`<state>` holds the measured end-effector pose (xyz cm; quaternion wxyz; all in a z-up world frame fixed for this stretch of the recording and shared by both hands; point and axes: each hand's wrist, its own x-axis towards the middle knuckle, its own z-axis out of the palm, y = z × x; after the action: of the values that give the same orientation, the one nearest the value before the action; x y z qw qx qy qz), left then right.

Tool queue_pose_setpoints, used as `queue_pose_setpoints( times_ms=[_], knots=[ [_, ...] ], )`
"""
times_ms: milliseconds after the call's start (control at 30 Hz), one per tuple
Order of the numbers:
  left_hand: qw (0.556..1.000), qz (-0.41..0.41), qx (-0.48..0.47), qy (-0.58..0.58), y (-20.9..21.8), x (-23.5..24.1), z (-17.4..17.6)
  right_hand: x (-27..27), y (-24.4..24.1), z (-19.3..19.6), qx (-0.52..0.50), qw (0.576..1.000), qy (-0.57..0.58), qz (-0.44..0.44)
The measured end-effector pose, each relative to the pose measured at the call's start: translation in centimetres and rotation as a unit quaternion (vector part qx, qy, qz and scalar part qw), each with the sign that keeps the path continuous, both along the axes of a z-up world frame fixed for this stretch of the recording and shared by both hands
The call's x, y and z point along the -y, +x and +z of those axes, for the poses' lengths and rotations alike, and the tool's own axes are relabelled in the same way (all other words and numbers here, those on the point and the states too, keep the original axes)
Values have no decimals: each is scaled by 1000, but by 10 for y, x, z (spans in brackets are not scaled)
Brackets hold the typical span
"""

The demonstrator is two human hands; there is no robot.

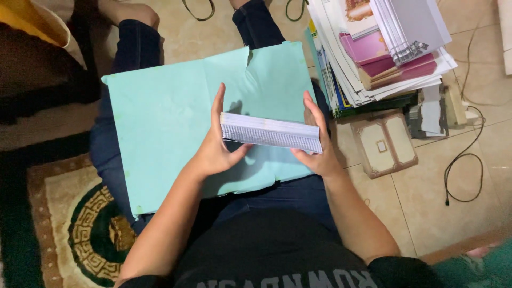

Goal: Assembling paper craft components by aligning and pressing them onto a base sheet

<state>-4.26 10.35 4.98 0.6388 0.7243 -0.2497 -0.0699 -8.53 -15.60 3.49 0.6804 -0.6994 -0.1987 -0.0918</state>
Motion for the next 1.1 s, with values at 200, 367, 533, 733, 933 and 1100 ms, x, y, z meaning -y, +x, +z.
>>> queue_pose_setpoints(
  times_ms=[200, 367, 533, 733, 933, 1100],
  knots=[
    [993, 58, 100, 30, 3, -2, -14, 5, 8, -6, 70, 996, -18, -47],
    [942, 92, 256, 197, 4, -4, -14, 6, 2, -6, 229, 918, -269, -182],
    [934, 134, 259, 206, 5, -4, -12, 8, -3, -6, 178, 924, -285, -183],
    [1000, 20, 15, 8, 15, -3, -37, 23, 8, -40, -34, 997, 61, 17],
    [999, 3, 14, 43, 16, -5, -37, 25, 5, -46, 15, 995, -96, -34],
    [978, 39, -5, 205, 15, 19, 17, 66, -5, -79, 0, 966, -185, -180]
  ],
)
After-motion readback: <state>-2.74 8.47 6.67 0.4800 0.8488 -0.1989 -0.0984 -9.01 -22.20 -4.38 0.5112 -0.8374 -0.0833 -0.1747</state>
